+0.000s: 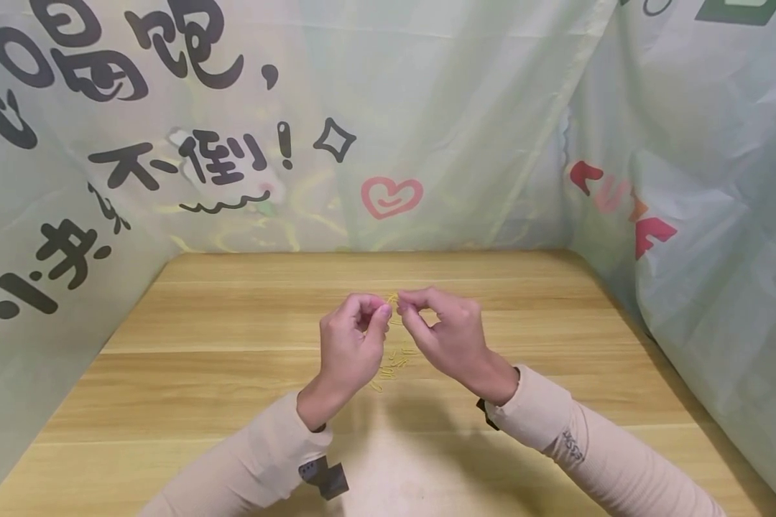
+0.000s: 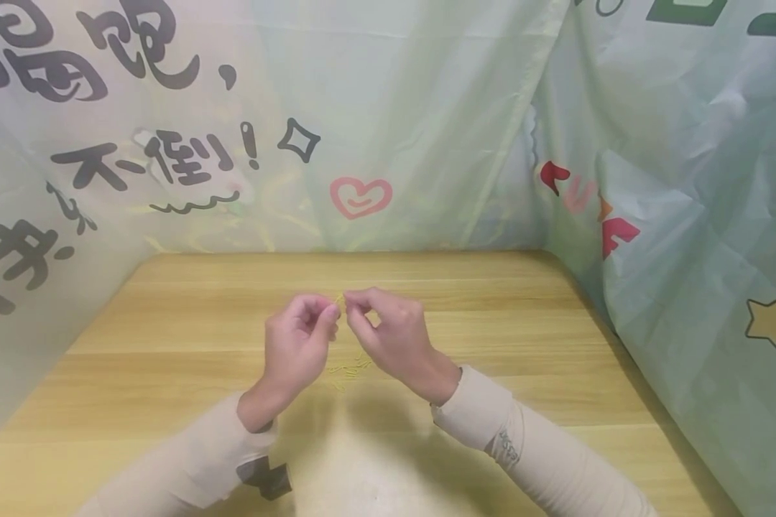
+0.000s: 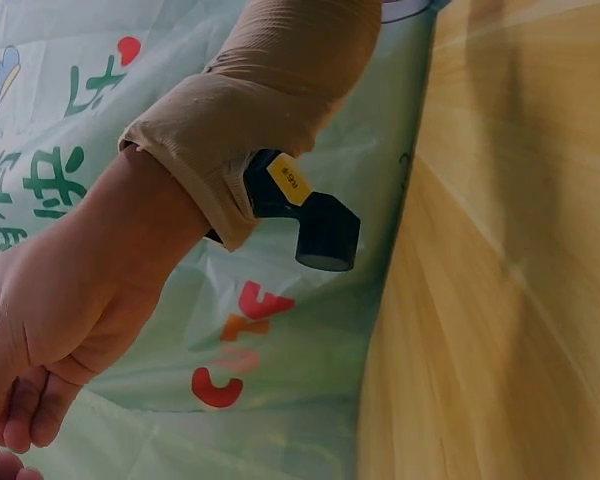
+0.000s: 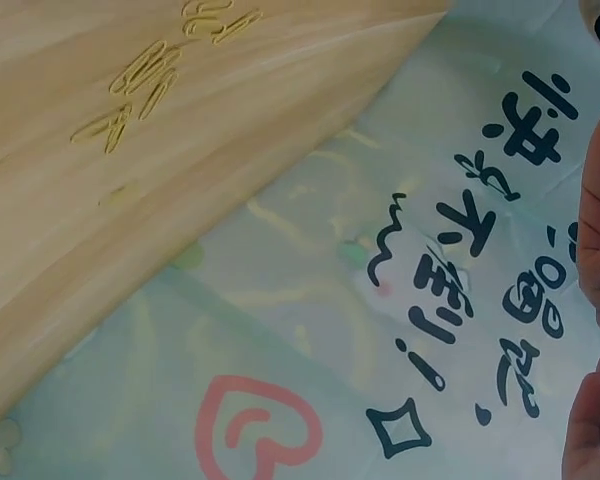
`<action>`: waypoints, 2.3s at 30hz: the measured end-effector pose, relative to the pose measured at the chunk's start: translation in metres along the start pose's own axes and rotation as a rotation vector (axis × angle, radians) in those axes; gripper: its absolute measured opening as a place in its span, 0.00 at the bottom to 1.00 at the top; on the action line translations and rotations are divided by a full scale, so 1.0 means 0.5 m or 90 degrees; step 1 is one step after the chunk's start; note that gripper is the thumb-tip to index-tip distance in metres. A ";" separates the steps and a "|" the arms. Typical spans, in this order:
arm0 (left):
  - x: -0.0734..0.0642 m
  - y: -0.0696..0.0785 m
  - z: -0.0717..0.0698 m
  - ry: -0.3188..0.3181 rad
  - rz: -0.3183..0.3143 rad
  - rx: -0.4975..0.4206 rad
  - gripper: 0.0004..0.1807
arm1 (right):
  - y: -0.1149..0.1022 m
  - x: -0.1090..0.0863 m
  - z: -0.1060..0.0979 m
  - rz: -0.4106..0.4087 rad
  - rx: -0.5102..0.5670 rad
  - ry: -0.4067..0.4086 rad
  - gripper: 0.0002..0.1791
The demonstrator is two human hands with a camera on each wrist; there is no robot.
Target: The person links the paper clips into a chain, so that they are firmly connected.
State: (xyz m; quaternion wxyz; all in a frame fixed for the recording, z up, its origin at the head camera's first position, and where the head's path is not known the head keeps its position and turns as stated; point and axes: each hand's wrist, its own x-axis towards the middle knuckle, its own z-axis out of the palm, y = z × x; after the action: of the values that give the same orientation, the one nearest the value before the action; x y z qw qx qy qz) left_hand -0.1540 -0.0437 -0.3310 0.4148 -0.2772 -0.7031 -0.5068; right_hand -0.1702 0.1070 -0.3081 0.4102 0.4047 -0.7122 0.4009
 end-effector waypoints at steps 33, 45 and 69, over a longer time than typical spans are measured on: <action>0.020 0.032 0.001 -0.074 -0.362 -0.129 0.04 | 0.010 -0.032 0.043 0.024 0.069 0.144 0.05; 0.028 0.038 -0.007 -0.096 -0.318 -0.067 0.04 | 0.016 -0.046 0.058 0.067 0.257 0.167 0.05; 0.025 0.038 -0.008 -0.114 -0.453 -0.226 0.03 | 0.051 -0.042 0.043 -0.077 0.132 0.099 0.12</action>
State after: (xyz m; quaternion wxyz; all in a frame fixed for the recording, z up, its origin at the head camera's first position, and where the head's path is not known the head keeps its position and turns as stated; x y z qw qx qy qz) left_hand -0.1436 -0.0417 -0.3104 0.0964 -0.1268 -0.6901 -0.7059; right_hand -0.1920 0.1018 -0.3406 0.4435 0.4548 -0.6074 0.4771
